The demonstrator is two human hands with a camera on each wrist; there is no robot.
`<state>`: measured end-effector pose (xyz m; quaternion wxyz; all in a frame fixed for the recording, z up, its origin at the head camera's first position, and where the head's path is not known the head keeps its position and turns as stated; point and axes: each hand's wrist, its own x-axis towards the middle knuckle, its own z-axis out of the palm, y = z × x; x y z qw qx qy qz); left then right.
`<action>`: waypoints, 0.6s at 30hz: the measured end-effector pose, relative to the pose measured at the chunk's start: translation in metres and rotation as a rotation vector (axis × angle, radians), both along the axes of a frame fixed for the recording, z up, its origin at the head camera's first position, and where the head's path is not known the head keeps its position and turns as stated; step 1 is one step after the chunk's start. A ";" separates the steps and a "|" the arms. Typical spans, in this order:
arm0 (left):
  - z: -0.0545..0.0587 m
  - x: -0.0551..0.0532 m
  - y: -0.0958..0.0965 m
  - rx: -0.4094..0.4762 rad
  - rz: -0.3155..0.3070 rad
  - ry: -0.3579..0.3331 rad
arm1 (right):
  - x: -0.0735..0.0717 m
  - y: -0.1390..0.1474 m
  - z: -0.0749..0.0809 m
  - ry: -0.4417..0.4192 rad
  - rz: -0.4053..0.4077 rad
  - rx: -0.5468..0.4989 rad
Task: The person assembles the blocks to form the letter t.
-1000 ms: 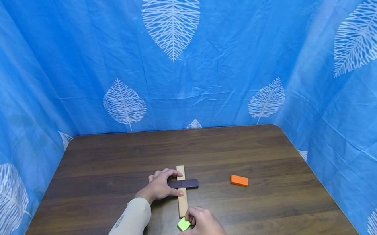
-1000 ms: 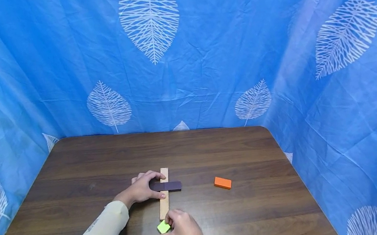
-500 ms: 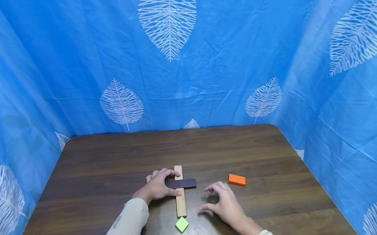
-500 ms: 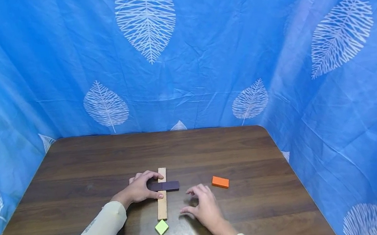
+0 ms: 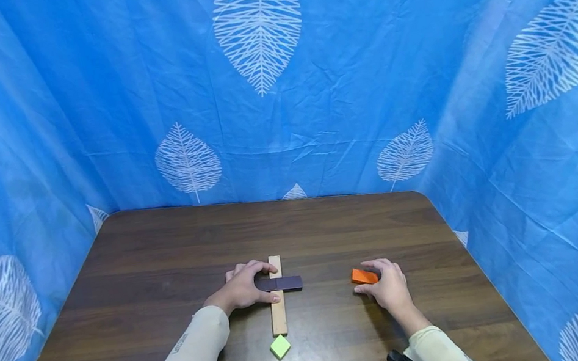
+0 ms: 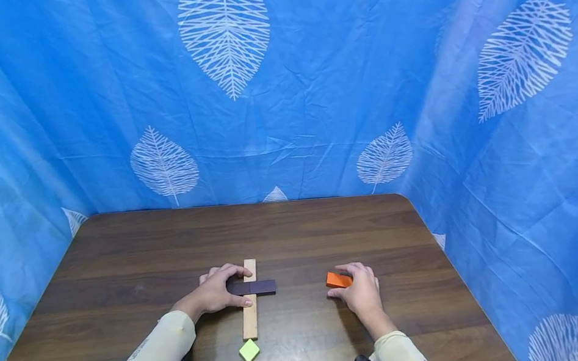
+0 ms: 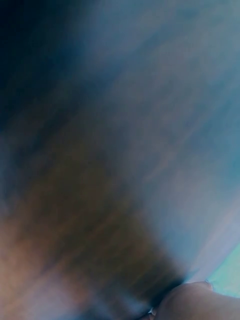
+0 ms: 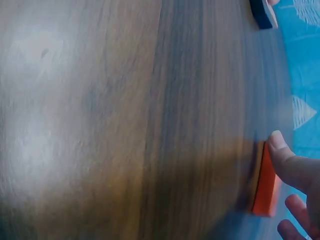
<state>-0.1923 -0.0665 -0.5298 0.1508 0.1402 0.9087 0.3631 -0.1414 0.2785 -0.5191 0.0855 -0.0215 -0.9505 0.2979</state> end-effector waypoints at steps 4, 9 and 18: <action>0.001 -0.001 0.001 0.008 -0.011 0.004 | 0.000 0.008 -0.005 -0.024 -0.014 -0.033; -0.001 -0.001 0.002 0.012 -0.010 -0.003 | -0.002 0.012 -0.013 -0.081 -0.039 -0.133; -0.001 -0.001 0.003 0.008 -0.009 -0.004 | -0.003 0.019 -0.022 -0.069 -0.038 -0.104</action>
